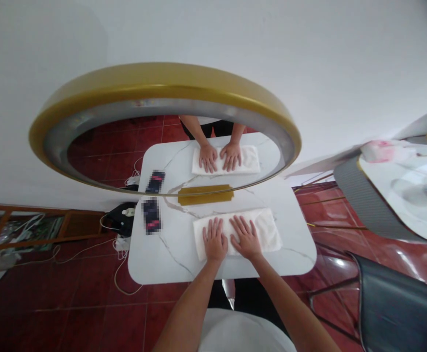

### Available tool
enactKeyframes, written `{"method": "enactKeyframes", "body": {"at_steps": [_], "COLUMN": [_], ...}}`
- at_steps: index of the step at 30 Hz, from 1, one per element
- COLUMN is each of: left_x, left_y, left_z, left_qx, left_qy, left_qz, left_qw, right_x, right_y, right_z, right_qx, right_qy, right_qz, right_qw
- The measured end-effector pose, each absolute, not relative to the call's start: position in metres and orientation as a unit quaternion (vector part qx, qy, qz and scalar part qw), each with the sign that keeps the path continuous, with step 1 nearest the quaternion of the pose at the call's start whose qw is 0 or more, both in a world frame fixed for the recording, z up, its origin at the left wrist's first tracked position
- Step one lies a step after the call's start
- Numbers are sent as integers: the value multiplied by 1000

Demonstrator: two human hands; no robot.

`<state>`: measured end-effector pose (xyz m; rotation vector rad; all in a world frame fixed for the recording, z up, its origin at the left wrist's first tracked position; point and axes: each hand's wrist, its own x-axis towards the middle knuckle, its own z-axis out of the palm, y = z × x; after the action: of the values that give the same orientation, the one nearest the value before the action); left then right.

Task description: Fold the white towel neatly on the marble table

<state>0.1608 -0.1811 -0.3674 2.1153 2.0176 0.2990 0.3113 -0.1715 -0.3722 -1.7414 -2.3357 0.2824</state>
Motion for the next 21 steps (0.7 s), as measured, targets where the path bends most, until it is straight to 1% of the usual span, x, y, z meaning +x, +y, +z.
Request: {"method": "enactKeyframes", "body": {"at_steps": [10, 17, 21], "left_x": [242, 261, 262], "left_y": [-225, -227, -224], "left_z": [-362, -368, -370], "left_qx": [772, 774, 768], "left_qy": [615, 608, 616], "left_qz": [95, 86, 80], "left_qw": [131, 157, 154], "right_x": [397, 421, 426], "right_y": [-242, -242, -230], "right_z": [-372, -370, -367], "right_qx": [-648, -637, -620], "right_qy": [-754, -764, -776], "right_qz": [72, 83, 96], "right_qw": [78, 62, 62]}}
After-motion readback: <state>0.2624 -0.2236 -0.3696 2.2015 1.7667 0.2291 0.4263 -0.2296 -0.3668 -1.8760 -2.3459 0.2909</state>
